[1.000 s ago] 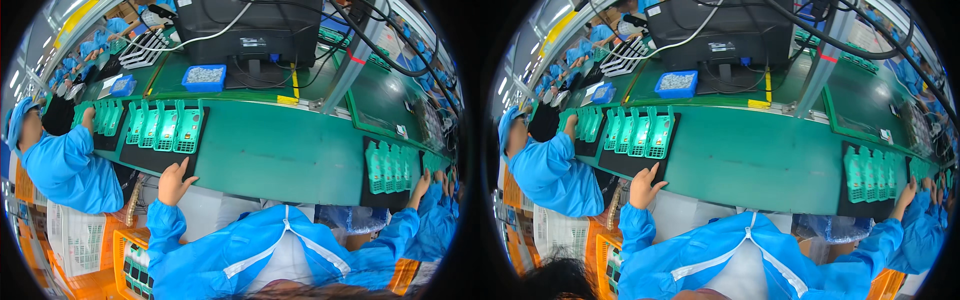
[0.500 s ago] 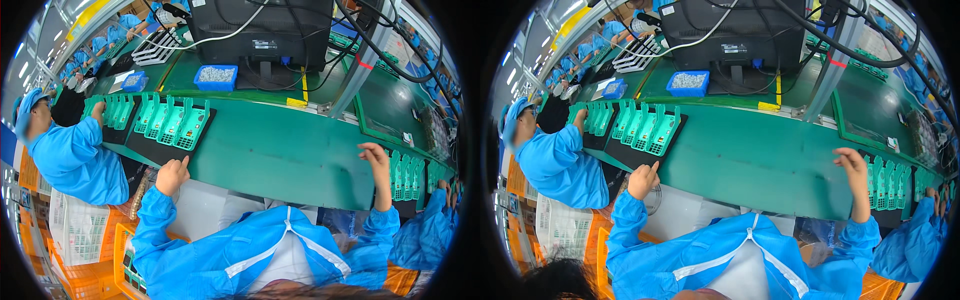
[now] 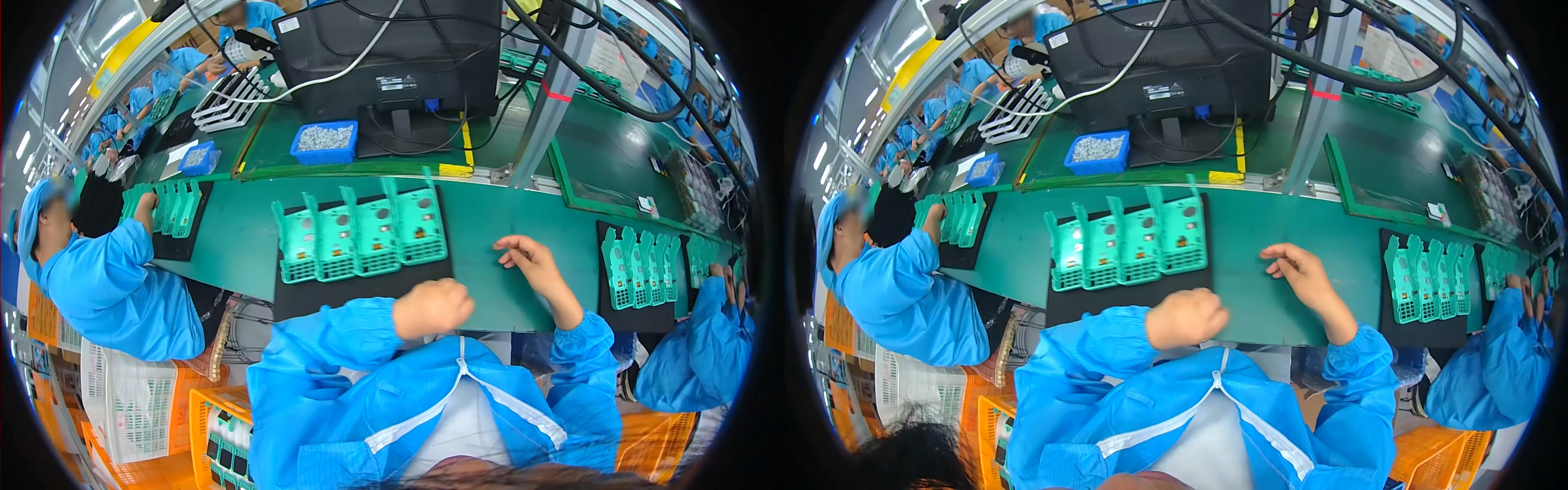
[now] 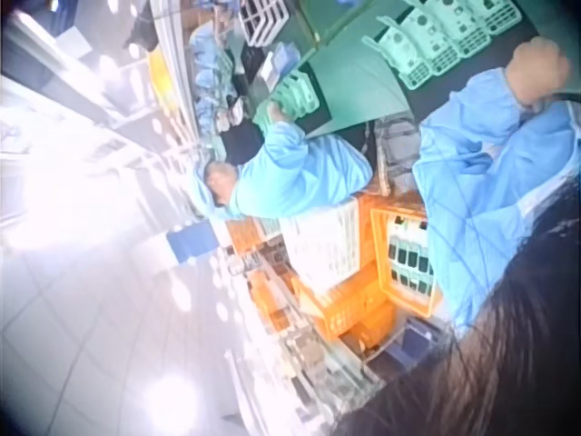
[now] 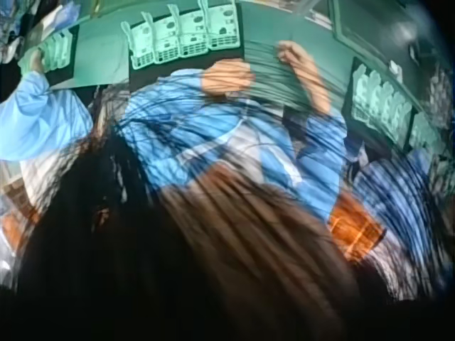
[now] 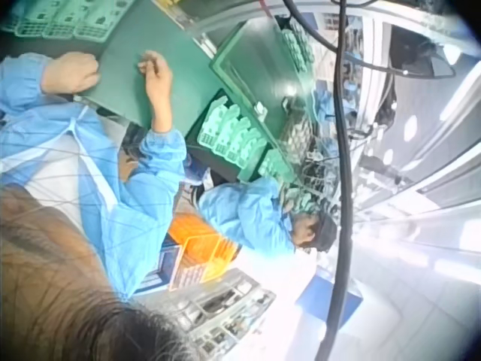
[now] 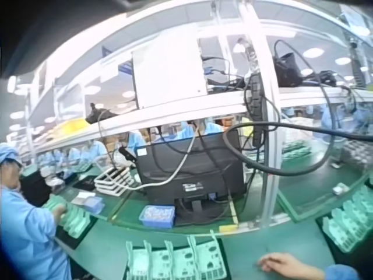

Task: Assembling small electronic components into green plastic trays on a factory assembly line.

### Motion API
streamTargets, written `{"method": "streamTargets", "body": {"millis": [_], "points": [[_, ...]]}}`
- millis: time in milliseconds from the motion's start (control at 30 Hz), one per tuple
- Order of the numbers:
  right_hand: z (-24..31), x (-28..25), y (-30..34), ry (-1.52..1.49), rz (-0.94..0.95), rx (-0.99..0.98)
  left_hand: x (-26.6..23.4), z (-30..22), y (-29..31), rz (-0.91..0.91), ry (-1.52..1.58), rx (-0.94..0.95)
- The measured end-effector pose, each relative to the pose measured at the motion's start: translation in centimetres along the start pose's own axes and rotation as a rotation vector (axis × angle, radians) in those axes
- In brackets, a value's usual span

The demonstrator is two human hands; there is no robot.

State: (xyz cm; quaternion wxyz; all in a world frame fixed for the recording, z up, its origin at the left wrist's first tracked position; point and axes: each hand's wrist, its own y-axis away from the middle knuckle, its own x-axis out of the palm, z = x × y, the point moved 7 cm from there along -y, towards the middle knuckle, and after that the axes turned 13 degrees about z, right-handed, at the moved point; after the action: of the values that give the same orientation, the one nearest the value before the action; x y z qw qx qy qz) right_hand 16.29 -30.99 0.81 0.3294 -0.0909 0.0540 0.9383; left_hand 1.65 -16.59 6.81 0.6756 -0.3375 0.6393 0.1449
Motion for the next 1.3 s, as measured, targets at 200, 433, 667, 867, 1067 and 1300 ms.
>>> {"method": "streamTargets", "body": {"millis": [200,433,667,867,1067,1300], "points": [[-0.2,-2.7,-0.7,0.254,-0.276,-0.082,2.1,-4.2,-6.5,-0.065,0.082,0.212],[-1.3,-3.8,-3.1,0.443,-0.288,-0.06,6.9,-1.0,-6.2,0.298,0.3,0.083],[-0.5,-3.5,-7.2,0.483,-0.316,-0.095,6.9,0.4,-5.1,0.261,0.223,0.045],[1.7,-4.8,-8.5,0.387,-0.448,-0.27,4.3,7.9,-5.6,-0.034,0.941,-0.258],[3.7,-2.0,-7.6,0.256,-0.355,-0.353,7.2,16.3,-5.4,-0.324,2.2,-0.43],[4.7,-2.2,-5.9,0.587,-0.423,-0.488,7.2,15.4,-5.7,-0.503,2.455,-0.315]]}}
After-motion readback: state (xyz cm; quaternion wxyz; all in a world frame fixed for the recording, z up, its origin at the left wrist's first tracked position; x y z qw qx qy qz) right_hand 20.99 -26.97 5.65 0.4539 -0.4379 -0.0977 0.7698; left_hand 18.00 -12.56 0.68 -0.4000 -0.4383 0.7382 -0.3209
